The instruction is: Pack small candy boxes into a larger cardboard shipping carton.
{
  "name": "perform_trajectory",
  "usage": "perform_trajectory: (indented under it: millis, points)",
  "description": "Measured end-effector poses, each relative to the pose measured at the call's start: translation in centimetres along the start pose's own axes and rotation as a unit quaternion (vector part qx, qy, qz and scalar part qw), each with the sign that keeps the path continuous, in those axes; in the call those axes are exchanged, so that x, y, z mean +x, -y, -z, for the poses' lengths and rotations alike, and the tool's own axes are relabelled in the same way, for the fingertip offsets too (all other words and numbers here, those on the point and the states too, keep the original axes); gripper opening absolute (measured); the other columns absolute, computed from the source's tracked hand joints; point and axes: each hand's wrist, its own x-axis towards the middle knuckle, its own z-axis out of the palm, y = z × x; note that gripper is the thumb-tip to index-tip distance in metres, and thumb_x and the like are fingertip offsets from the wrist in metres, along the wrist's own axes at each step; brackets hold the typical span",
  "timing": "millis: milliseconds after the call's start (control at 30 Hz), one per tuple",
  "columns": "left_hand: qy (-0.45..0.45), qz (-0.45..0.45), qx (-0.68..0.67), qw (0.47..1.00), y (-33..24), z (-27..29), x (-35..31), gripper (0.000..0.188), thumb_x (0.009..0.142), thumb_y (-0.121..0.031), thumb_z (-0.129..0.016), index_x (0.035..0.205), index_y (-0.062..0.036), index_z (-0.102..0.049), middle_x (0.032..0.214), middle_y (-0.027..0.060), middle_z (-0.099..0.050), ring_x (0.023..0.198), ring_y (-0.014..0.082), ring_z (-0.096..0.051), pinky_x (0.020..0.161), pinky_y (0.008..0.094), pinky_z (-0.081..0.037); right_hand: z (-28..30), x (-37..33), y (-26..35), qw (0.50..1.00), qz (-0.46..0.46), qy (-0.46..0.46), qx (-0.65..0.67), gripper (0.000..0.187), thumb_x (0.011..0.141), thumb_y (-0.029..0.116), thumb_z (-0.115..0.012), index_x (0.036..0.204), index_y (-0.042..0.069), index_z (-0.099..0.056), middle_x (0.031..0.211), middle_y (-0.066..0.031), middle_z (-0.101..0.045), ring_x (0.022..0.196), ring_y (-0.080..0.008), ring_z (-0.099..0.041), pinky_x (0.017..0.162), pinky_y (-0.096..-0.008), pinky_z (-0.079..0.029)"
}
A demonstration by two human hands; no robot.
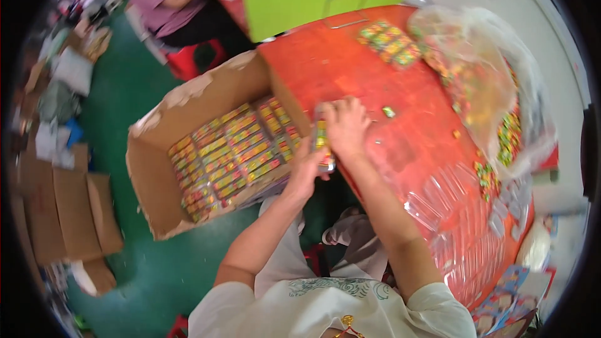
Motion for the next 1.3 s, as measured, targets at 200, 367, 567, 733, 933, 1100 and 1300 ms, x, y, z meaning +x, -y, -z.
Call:
perform_trajectory:
  millis: [200,367,567,733,933,1100,1300]
  points:
    - [0.049,0.056,-0.059,0.996,-1.6,2.9,-0.1,0.044,0.085,-0.025,-0.058,0.121,-0.0022,-0.046,0.083,0.0077,-0.059,0.062,0.0176,-0.059,0.048,0.0285,-0.046,-0.7,2.7,-10.0,0.996,0.044,-0.079,-0.002,0.042,0.092,0.037,-0.053,0.116,0.003,-0.059,0.13,-0.0225,-0.048,0.121,-0.0375,-0.046,0.102,-0.0463,-0.036]
    - [0.008,0.05,-0.031,0.998,-3.7,11.2,1.2,0.055,0.086,-0.022,-0.057,0.135,-0.0029,-0.04,0.093,0.0082,-0.06,0.072,0.018,-0.061,0.056,0.031,-0.048,2.8,5.3,-16.0,0.983,-0.111,-0.077,-0.123,0.04,0.093,0.033,-0.053,0.125,0.009,-0.054,0.136,-0.0172,-0.045,0.126,-0.037,-0.041,0.103,-0.0482,-0.034]
    - [-0.032,0.027,0.149,0.988,-3.4,25.5,8.9,0.04,0.083,-0.011,-0.057,0.122,-0.0049,-0.051,0.102,0.0069,-0.06,0.084,0.0148,-0.06,0.071,0.0296,-0.049,3.8,3.9,-11.6,0.975,0.027,0.009,-0.22,0.049,0.093,0.034,-0.051,0.135,0.011,-0.044,0.145,-0.0153,-0.036,0.133,-0.0343,-0.033,0.107,-0.0482,-0.026]
    - [-0.074,0.024,0.273,0.959,-3.5,33.2,15.7,0.042,0.081,-0.008,-0.06,0.122,-0.0051,-0.051,0.1,0.0056,-0.06,0.082,0.0138,-0.057,0.07,0.0288,-0.048,3.7,4.3,-11.7,0.974,0.034,0.054,-0.22,0.047,0.095,0.028,-0.047,0.138,0.009,-0.042,0.144,-0.0143,-0.037,0.133,-0.033,-0.034,0.108,-0.0459,-0.025]
    - [-0.055,0.086,0.338,0.936,-1.2,37.3,21.7,0.045,0.079,-0.006,-0.063,0.123,-0.0082,-0.053,0.095,0.0065,-0.061,0.078,0.0143,-0.057,0.061,0.0309,-0.048,3.7,4.4,-12.0,0.966,0.055,0.068,-0.245,0.049,0.095,0.024,-0.042,0.14,0.006,-0.039,0.145,-0.0135,-0.037,0.134,-0.0311,-0.033,0.109,-0.0441,-0.023]
    - [-0.011,0.152,0.356,0.922,-0.7,38.7,24.3,0.047,0.079,-0.007,-0.064,0.124,-0.0083,-0.053,0.092,0.0067,-0.06,0.075,0.015,-0.057,0.062,0.0307,-0.049,3.6,4.5,-12.1,0.965,0.053,0.081,-0.245,0.049,0.095,0.024,-0.04,0.14,0.005,-0.039,0.146,-0.0136,-0.037,0.134,-0.0312,-0.032,0.11,-0.0444,-0.022]
    - [0.065,0.122,0.395,0.908,0.2,38.7,25.5,0.048,0.078,-0.01,-0.063,0.125,-0.0073,-0.051,0.106,0.0081,-0.059,0.089,0.0152,-0.056,0.058,0.0278,-0.049,3.7,4.6,-11.9,0.963,0.053,0.083,-0.25,0.048,0.095,0.023,-0.039,0.139,0.004,-0.04,0.145,-0.0152,-0.037,0.133,-0.0313,-0.034,0.11,-0.0428,-0.023]
